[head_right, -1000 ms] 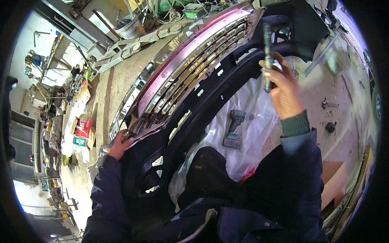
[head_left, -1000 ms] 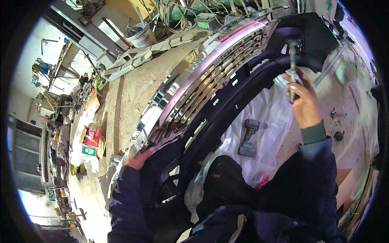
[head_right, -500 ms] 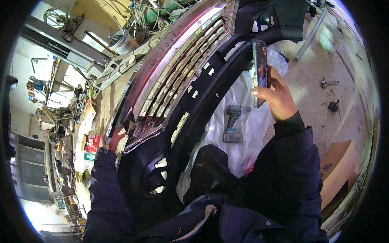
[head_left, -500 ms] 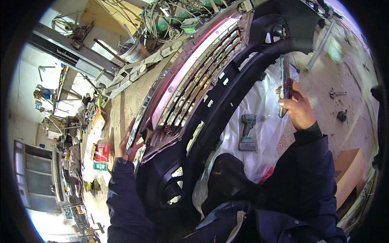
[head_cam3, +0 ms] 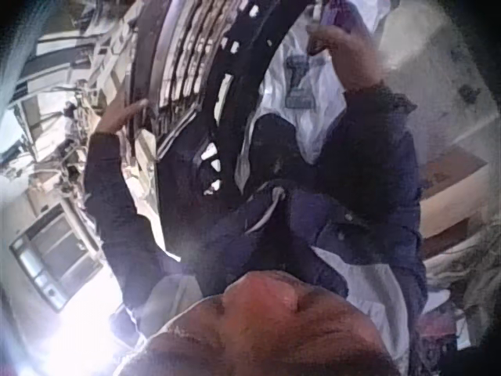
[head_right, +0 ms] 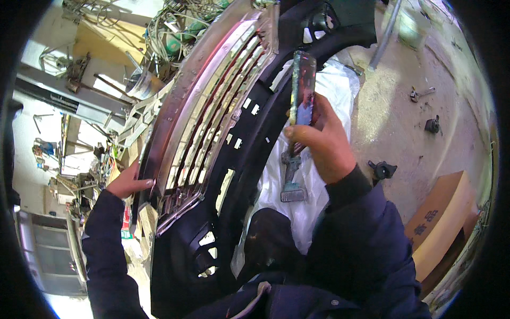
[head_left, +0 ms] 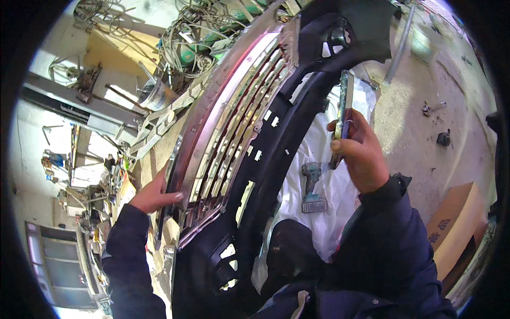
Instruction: The person attaches a chrome grille to a black car bumper using a cordless drill and screws. They align the grille, drive in several screws, and then lift the assembled bumper to inspect it.
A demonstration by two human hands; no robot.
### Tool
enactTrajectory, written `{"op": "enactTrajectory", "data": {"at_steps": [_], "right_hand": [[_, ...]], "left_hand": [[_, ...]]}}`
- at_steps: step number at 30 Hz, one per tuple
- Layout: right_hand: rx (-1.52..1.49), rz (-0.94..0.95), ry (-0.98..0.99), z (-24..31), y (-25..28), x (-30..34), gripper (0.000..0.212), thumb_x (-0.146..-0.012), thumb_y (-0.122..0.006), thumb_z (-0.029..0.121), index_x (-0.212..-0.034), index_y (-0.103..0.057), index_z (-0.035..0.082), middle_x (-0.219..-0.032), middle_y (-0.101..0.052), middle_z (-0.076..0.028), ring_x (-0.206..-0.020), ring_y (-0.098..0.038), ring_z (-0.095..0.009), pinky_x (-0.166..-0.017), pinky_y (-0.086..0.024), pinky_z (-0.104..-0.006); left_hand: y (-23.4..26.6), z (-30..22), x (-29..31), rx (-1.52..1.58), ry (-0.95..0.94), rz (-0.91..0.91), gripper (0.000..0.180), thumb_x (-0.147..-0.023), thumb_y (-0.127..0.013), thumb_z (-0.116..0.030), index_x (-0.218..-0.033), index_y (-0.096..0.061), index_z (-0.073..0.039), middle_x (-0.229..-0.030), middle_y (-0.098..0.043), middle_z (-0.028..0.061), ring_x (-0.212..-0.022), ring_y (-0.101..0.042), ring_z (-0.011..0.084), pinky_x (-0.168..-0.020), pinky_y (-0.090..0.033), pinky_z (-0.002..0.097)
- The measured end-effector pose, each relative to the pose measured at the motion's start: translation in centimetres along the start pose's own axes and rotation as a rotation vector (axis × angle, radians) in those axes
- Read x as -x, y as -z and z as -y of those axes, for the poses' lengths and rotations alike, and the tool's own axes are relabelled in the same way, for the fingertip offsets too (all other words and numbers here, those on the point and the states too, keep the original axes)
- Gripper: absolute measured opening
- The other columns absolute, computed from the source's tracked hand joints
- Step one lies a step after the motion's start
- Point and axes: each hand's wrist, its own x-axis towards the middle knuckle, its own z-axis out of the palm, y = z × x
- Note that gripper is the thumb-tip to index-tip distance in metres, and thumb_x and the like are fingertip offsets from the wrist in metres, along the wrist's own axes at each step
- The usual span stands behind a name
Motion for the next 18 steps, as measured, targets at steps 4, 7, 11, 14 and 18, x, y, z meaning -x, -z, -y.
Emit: {"op": "enactTrajectory", "data": {"at_steps": [4,7,11,14,18], "right_hand": [[-0.280,-0.072,-0.102,-1.2,-0.3,-0.1,0.074,-0.073,-0.080,0.013,-0.138,-0.047,0.001,-0.108,-0.058,-0.008,-0.100,-0.059,-0.019,-0.089,-0.049,-0.0338],[-0.156,-0.045,-0.186,-2.9,-2.0,-1.0,0.082,-0.074,-0.081,0.016,-0.144,-0.042,0.001,-0.113,-0.059,-0.012,-0.102,-0.062,-0.022,-0.085,-0.052,-0.0350],[-0.027,-0.068,-0.117,-4.0,-3.8,-1.9,0.097,-0.074,-0.081,0.012,-0.155,-0.030,0.000,-0.135,-0.054,-0.017,-0.123,-0.055,-0.026,-0.104,-0.045,-0.0382],[-0.022,-0.098,-0.199,-4.6,-3.5,-1.6,0.098,-0.075,-0.089,0.013,-0.154,-0.032,0.000,-0.137,-0.049,-0.010,-0.125,-0.047,-0.020,-0.108,-0.039,-0.0339],[0.160,-0.260,-0.435,-6.0,-3.0,0.4,0.094,-0.076,-0.093,0.021,-0.149,-0.037,-0.001,-0.131,-0.054,-0.011,-0.121,-0.050,-0.021,-0.106,-0.041,-0.0345]], "left_hand": [[-0.5,-0.2,-0.3,0.172,0.237,-0.074,0.099,-0.081,-0.085,-0.022,-0.160,-0.030,-0.001,-0.143,-0.058,0.0116,-0.124,-0.059,0.0252,-0.110,-0.045,0.0371],[-0.6,0.6,0.2,0.246,0.280,-0.056,0.109,-0.077,-0.085,-0.009,-0.165,-0.021,-0.004,-0.139,-0.059,0.0114,-0.120,-0.060,0.0246,-0.105,-0.050,0.0386],[-1.5,0.7,0.7,0.021,0.356,-0.139,0.123,-0.072,-0.084,-0.007,-0.169,-0.008,-0.008,-0.137,-0.055,0.0143,-0.097,-0.056,0.0165,-0.085,-0.050,0.0322],[-2.6,-0.8,0.7,-0.077,0.291,-0.139,0.131,-0.065,-0.085,-0.009,-0.170,-0.005,-0.009,-0.161,-0.035,0.0232,-0.062,-0.039,0.0119,-0.057,-0.041,0.0263],[-3.1,-3.8,0.2,-0.285,0.189,-0.098,0.133,-0.065,-0.082,-0.015,-0.170,0.000,-0.012,-0.173,-0.004,0.0290,-0.137,-0.048,0.0352,-0.087,-0.055,0.0333]]}}
